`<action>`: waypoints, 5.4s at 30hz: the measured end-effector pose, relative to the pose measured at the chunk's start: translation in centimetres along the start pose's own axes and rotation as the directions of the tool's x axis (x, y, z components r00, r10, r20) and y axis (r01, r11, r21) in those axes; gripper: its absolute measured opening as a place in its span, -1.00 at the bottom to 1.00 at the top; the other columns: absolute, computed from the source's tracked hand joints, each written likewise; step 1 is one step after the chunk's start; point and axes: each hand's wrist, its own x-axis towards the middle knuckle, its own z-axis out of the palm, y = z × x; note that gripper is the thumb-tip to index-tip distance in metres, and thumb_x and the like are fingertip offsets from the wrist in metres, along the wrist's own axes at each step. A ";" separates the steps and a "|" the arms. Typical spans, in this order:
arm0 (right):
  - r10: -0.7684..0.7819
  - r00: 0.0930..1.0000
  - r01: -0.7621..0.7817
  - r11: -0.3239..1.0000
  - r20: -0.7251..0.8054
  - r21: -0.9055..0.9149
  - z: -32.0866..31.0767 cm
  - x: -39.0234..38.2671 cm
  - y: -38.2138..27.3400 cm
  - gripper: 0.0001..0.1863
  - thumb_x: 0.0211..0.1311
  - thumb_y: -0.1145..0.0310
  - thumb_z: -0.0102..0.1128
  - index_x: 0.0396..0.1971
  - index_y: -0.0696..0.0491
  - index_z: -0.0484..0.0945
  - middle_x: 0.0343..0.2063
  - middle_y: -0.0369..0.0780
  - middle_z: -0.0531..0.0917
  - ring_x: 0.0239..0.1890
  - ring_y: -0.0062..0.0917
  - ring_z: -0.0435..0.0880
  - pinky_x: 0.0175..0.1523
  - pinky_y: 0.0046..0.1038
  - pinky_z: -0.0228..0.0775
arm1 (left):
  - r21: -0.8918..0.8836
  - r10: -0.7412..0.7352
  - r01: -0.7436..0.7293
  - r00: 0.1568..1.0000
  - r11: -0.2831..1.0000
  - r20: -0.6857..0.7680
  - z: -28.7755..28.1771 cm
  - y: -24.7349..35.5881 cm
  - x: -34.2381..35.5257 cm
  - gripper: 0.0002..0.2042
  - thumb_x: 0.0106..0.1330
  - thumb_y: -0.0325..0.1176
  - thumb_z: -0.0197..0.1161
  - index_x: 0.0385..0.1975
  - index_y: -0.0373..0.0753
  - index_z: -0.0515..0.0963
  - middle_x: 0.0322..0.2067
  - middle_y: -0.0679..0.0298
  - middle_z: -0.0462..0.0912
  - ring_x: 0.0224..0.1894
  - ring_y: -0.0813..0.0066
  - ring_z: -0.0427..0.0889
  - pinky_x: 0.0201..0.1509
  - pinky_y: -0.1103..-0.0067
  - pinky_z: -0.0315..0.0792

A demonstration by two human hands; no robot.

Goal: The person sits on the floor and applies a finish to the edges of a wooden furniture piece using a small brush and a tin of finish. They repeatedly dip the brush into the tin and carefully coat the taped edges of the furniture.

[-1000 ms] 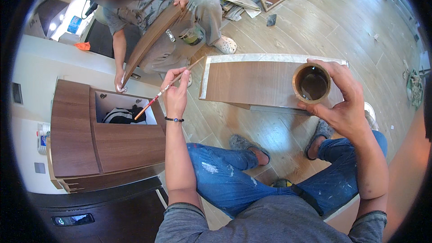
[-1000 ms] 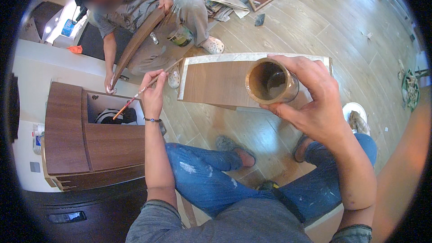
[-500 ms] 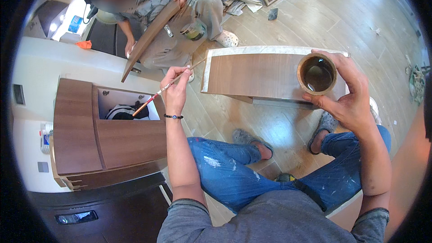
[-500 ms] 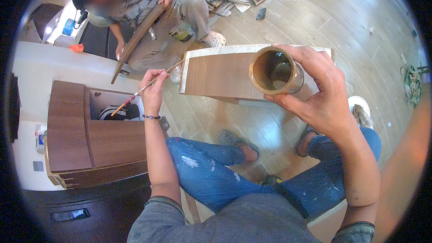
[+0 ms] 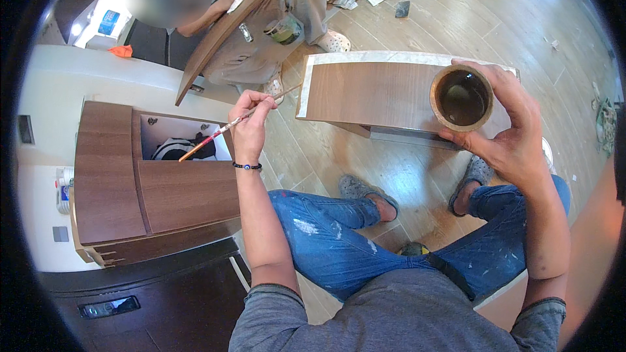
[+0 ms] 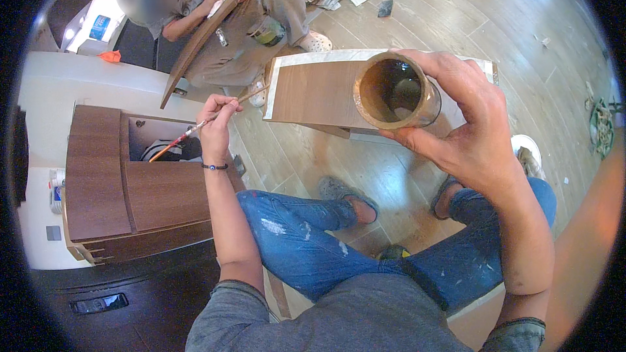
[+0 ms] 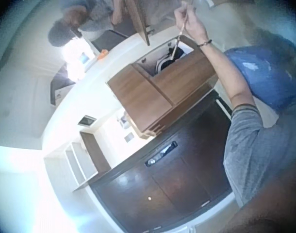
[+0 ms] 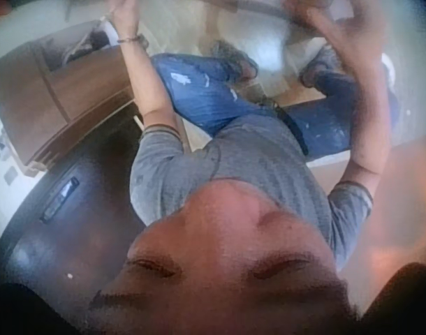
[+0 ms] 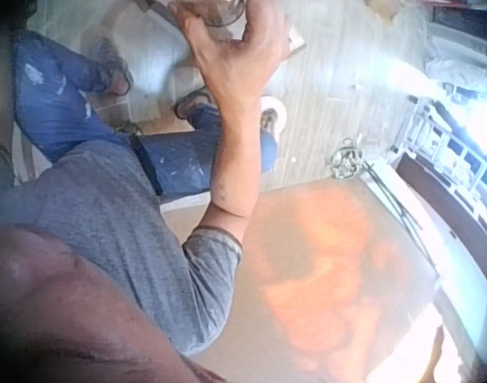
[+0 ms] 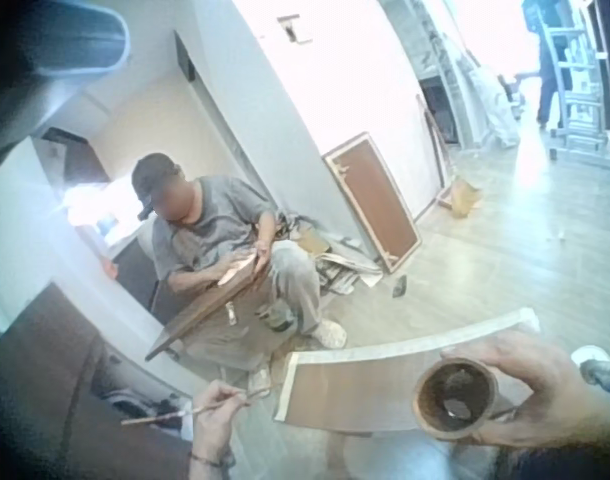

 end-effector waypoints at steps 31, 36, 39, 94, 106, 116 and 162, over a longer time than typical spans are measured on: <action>-0.018 1.000 0.019 1.000 0.022 -0.024 3.7 3.5 4.4 -0.30 -0.10 0.31 0.58 0.17 -0.10 0.60 0.04 -0.22 0.70 0.13 -0.29 0.63 0.25 -0.25 0.38 | -0.129 0.253 -0.314 0.902 0.941 -0.350 -1.6 0.9 -2.6 -0.84 0.44 -0.52 0.23 -0.05 -0.33 0.49 -0.18 0.15 0.63 -0.09 0.35 0.67 0.14 0.40 0.48; -0.074 0.997 0.075 0.994 0.008 -0.076 2.9 3.7 4.1 -0.27 -0.09 0.38 0.51 0.22 -0.17 0.57 0.05 -0.26 0.67 0.13 -0.32 0.59 0.24 -0.26 0.33 | -0.184 0.472 -0.501 0.863 0.846 -0.179 0.3 9.2 -5.3 -0.85 0.42 -0.54 0.22 -0.07 -0.33 0.50 -0.20 0.12 0.64 -0.12 0.31 0.67 0.14 0.33 0.48; -0.098 0.995 0.096 0.992 -0.028 -0.080 1.9 3.3 3.9 -0.27 -0.08 0.41 0.48 0.23 -0.17 0.56 0.04 -0.26 0.66 0.11 -0.32 0.59 0.23 -0.26 0.33 | -0.158 0.646 -0.645 0.762 0.748 -0.052 3.0 15.5 -6.2 -0.80 0.30 -0.53 0.35 -0.12 -0.32 0.55 -0.35 0.16 0.70 -0.24 0.34 0.70 0.07 0.39 0.46; 0.030 0.973 -0.066 0.987 -0.229 -0.149 0.6 3.7 2.5 -0.32 -0.08 0.31 0.57 0.16 -0.09 0.58 -0.02 -0.24 0.69 0.09 -0.33 0.60 0.20 -0.28 0.28 | -0.780 0.208 -0.062 0.974 0.622 0.089 12.9 13.6 1.2 -0.79 0.51 -0.27 0.22 -0.11 -0.29 0.60 -0.24 0.24 0.70 -0.19 0.41 0.69 0.07 0.43 0.53; 0.070 0.976 -0.105 0.981 -0.207 -0.162 0.3 3.0 3.2 -0.30 -0.12 0.28 0.60 0.16 -0.12 0.59 -0.06 -0.25 0.69 0.05 -0.32 0.61 0.18 -0.29 0.31 | -0.801 0.105 0.182 0.951 0.571 0.291 12.7 12.4 1.2 -0.82 0.48 -0.27 0.26 -0.07 -0.19 0.60 -0.24 0.30 0.67 -0.16 0.46 0.62 0.07 0.43 0.48; 0.107 0.968 -0.140 0.981 -0.225 -0.134 -0.9 2.1 4.3 -0.31 -0.13 0.30 0.60 0.15 -0.10 0.61 0.00 -0.25 0.69 0.10 -0.33 0.61 0.21 -0.32 0.31 | -0.739 -0.017 0.084 0.995 0.669 0.098 8.2 9.1 4.1 -0.89 0.46 -0.35 0.28 -0.16 -0.24 0.60 -0.31 0.24 0.70 -0.28 0.55 0.64 -0.12 0.62 0.53; 0.237 0.947 -0.267 0.956 -0.217 -0.121 -2.0 2.2 4.1 -0.32 -0.16 0.37 0.66 0.09 0.12 0.63 -0.04 -0.28 0.73 0.09 -0.50 0.63 0.32 -0.38 0.33 | -0.316 -0.105 0.082 0.993 0.945 -0.058 8.4 2.1 5.8 -0.81 0.46 -0.27 0.31 -0.19 -0.27 0.59 -0.38 0.23 0.74 -0.40 0.62 0.64 -0.28 0.70 0.44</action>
